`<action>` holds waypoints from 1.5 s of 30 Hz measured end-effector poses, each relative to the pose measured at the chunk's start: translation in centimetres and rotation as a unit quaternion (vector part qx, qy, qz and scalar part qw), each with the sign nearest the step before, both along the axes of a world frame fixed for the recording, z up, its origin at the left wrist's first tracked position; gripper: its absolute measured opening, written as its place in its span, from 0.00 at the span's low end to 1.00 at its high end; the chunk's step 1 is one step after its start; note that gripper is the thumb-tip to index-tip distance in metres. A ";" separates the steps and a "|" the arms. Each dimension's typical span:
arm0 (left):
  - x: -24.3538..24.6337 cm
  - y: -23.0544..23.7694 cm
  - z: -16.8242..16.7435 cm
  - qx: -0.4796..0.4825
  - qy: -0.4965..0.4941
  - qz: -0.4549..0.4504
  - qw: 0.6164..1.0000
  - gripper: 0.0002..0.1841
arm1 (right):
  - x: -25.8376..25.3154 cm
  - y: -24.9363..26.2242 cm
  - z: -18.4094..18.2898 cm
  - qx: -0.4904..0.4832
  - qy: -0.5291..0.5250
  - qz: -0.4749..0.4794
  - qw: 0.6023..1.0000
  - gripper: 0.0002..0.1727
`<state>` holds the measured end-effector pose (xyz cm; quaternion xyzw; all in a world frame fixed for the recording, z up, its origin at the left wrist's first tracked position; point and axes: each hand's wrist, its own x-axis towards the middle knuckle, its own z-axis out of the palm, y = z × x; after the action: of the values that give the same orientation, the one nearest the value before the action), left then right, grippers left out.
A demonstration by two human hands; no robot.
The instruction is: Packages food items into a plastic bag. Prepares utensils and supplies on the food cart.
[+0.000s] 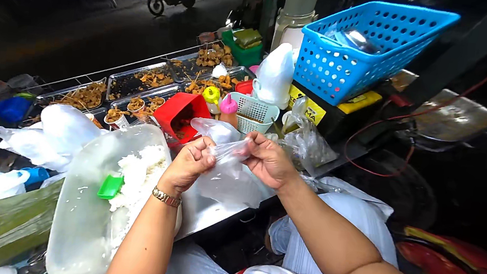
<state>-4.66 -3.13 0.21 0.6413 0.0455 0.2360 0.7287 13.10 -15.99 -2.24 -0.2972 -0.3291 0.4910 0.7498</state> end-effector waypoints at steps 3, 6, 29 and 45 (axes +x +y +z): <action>-0.6 0.5 0.3 0.053 -0.051 -0.020 0.997 0.12 | 1.6 -0.2 -0.1 0.047 -0.033 0.026 0.998 0.14; -0.4 0.9 0.2 0.287 0.033 0.141 0.947 0.08 | 3.2 0.0 0.9 0.018 -0.345 -0.105 0.933 0.11; 3.6 0.8 -2.4 -0.051 0.420 0.204 0.883 0.22 | -0.3 8.0 -6.1 -0.081 -0.364 -0.159 0.914 0.44; 3.5 1.7 -3.9 0.279 0.268 0.249 0.888 0.38 | -2.6 4.1 -10.7 -0.171 -0.458 -0.055 0.871 0.60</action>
<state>-1.17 -1.41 -3.70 0.8245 0.3298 0.2317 0.3972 10.52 -11.91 -12.97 -0.6298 -0.5294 0.3063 0.4788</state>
